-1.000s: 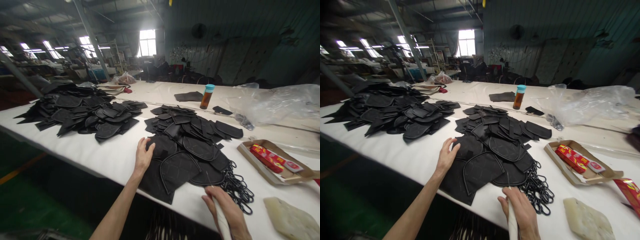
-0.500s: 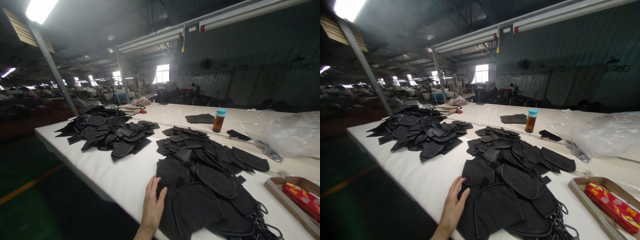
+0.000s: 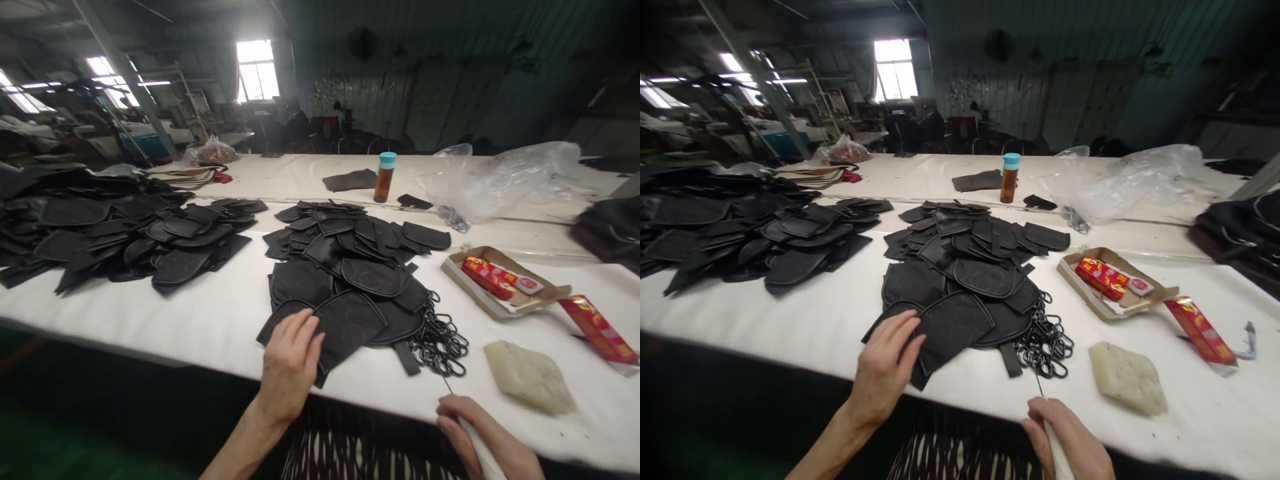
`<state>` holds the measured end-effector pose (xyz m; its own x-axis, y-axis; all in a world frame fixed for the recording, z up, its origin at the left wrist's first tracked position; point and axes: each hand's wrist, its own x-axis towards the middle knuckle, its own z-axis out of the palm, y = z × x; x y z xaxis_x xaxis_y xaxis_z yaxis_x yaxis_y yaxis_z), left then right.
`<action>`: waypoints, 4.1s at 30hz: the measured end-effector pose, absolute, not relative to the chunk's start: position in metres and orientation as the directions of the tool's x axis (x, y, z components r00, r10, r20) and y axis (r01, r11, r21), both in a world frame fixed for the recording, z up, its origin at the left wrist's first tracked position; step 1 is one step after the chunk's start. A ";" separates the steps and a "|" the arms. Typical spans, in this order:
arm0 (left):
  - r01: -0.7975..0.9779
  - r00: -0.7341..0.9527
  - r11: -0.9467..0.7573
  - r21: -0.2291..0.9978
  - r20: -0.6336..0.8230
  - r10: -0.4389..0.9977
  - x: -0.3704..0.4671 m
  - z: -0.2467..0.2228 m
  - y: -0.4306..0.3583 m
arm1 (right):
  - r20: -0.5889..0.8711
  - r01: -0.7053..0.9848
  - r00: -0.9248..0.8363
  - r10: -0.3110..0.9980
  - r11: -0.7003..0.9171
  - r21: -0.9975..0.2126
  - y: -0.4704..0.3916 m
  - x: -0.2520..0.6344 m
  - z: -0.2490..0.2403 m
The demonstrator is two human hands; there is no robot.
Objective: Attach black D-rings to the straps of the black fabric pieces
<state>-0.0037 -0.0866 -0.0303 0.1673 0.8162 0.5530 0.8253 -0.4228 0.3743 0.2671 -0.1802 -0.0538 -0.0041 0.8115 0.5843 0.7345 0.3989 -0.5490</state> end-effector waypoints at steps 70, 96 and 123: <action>0.392 0.171 0.042 0.919 -0.118 0.978 0.081 -0.011 -0.095 | 0.551 0.913 0.113 0.827 0.132 -0.386 -0.163 0.284 -0.049; 0.227 0.205 0.244 0.943 -0.292 0.934 0.082 -0.031 -0.092 | 0.565 0.958 0.020 0.825 0.147 -0.248 -0.138 0.267 -0.065; -0.001 0.438 0.451 0.893 -0.405 0.803 0.072 -0.027 -0.076 | 0.732 0.758 0.087 0.676 0.432 -0.489 -0.118 0.232 -0.054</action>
